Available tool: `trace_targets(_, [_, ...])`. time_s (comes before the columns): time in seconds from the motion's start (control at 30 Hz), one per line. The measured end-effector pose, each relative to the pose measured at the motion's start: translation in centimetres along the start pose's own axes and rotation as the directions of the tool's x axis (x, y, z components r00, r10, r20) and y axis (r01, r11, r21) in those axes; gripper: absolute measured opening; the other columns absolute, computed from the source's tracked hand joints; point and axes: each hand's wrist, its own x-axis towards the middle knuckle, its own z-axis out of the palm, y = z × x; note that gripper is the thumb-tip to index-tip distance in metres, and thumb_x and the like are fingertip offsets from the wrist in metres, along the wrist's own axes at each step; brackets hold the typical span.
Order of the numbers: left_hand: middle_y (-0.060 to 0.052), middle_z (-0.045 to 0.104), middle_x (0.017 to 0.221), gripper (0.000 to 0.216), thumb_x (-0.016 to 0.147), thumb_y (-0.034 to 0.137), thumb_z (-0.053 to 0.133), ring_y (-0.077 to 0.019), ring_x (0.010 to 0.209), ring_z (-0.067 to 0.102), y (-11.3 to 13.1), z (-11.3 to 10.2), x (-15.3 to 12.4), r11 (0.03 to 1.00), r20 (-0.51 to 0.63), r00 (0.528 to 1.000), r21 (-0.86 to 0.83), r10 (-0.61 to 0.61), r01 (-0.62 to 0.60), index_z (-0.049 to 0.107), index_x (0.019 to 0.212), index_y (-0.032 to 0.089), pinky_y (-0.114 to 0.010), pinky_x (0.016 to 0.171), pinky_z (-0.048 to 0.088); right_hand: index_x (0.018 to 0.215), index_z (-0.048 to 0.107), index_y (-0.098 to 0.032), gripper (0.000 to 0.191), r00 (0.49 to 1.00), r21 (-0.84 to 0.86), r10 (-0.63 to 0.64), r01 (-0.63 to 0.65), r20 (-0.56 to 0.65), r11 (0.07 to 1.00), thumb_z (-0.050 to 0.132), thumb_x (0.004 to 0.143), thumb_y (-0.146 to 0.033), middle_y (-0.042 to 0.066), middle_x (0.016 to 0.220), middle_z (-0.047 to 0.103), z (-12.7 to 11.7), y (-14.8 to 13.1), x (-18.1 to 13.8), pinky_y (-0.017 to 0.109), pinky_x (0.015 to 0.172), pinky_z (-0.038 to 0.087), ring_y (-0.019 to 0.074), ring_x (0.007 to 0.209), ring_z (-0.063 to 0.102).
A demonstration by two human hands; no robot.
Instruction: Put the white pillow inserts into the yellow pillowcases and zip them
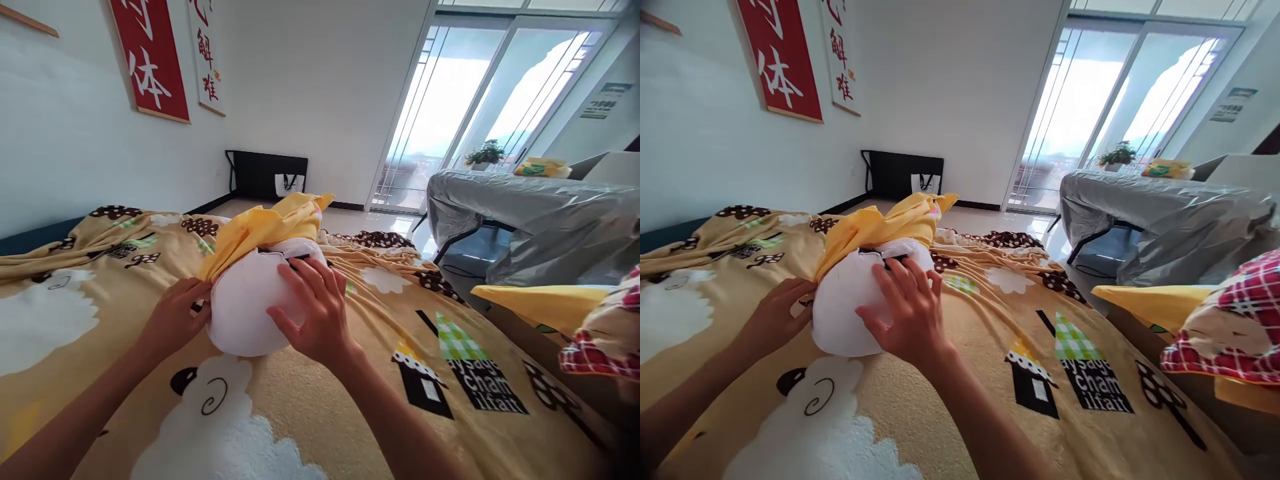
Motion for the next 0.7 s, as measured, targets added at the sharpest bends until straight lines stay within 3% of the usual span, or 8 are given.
trace_targets(0.07, [-0.006, 0.066, 0.096, 0.017, 0.084, 0.023, 0.043, -0.0245, 0.092, 0.061, -0.6, -2.1, -0.1, 0.998, -0.011, 1.000, 0.060, 0.025, -0.024, 0.059, 0.090, 0.024, -0.039, 0.083, 0.048, 0.124, 0.060, -0.024, 0.046, 0.998, 0.023, -0.060, 0.060, -0.014, 0.998, 0.043, 0.091, -0.051, 0.006, 0.126, 0.060, 1.3, -1.2, 1.1, 0.039, 0.099, 0.028, 0.0264, 0.122, 0.045])
trace_targets(0.13, [-0.006, 0.066, 0.097, 0.022, 0.089, 0.023, 0.039, -0.0229, 0.093, 0.061, -0.2, -4.1, 0.7, 0.997, -0.106, 0.994, 0.076, 0.028, -0.020, 0.060, 0.096, 0.024, -0.037, 0.084, 0.048, 0.123, 0.061, -0.026, 0.043, 0.994, 0.030, -0.109, 0.109, -0.020, 0.994, 0.043, 0.091, -0.050, 0.005, 0.124, 0.061, 2.8, -2.2, 1.8, 0.040, 0.099, 0.026, 0.0271, 0.122, 0.044])
trace_targets(0.23, [-0.006, 0.066, 0.098, 0.027, 0.094, 0.028, 0.035, -0.0197, 0.096, 0.061, 1.5, -5.9, 3.3, 0.997, -0.145, 0.987, -0.012, 0.072, -0.075, 0.061, 0.101, 0.023, -0.033, 0.087, 0.047, 0.122, 0.062, -0.027, 0.042, 0.987, 0.029, -0.148, 0.150, -0.054, 0.988, 0.045, 0.090, -0.048, 0.005, 0.120, 0.063, 4.4, -3.3, 2.2, 0.041, 0.099, 0.024, 0.0276, 0.120, 0.045])
trace_targets(0.37, [-0.004, 0.066, 0.095, 0.031, 0.093, 0.031, 0.036, -0.0176, 0.091, 0.061, 2.5, -6.0, 7.7, 0.968, 0.086, 0.983, -0.210, 0.161, -0.140, 0.065, 0.097, 0.022, -0.029, 0.084, 0.047, 0.116, 0.065, -0.027, 0.038, 0.974, 0.045, -0.142, 0.152, -0.176, 0.987, 0.048, 0.088, -0.046, 0.004, 0.112, 0.066, 5.2, -3.6, 1.7, 0.040, 0.099, 0.025, 0.0249, 0.112, 0.051])
trace_targets(0.47, [-0.004, 0.066, 0.094, 0.026, 0.091, 0.031, 0.041, -0.0178, 0.085, 0.060, 2.5, -5.2, 9.8, 0.963, 0.227, 0.965, -0.262, 0.129, -0.067, 0.065, 0.094, 0.019, -0.030, 0.079, 0.046, 0.114, 0.066, -0.026, 0.037, 0.963, 0.050, -0.111, 0.127, -0.244, 0.991, 0.049, 0.086, -0.044, 0.005, 0.109, 0.067, 5.2, -3.2, 0.9, 0.041, 0.099, 0.027, 0.0250, 0.109, 0.053])
trace_targets(0.6, [-0.008, 0.065, 0.106, 0.023, 0.088, 0.033, 0.048, -0.0223, 0.095, 0.060, 3.8, -4.9, 10.6, 0.986, 0.311, 0.948, -0.168, 0.063, -0.011, 0.062, 0.099, 0.019, -0.032, 0.081, 0.047, 0.117, 0.066, -0.026, 0.040, 0.963, 0.022, -0.085, 0.094, -0.254, 0.995, 0.047, 0.085, -0.042, 0.006, 0.111, 0.066, 5.1, -2.7, -0.2, 0.042, 0.099, 0.027, 0.0275, 0.113, 0.051])
trace_targets(0.7, [-0.010, 0.065, 0.109, 0.021, 0.088, 0.029, 0.048, -0.0242, 0.096, 0.061, 5.4, -5.1, 10.6, 0.998, 0.338, 0.941, 0.048, 0.013, -0.031, 0.062, 0.100, 0.018, -0.032, 0.077, 0.047, 0.122, 0.063, -0.025, 0.044, 0.960, 0.031, -0.090, 0.102, -0.266, 0.994, 0.045, 0.085, -0.041, 0.006, 0.116, 0.066, 5.3, -2.7, -0.7, 0.041, 0.100, 0.027, 0.0278, 0.115, 0.051])
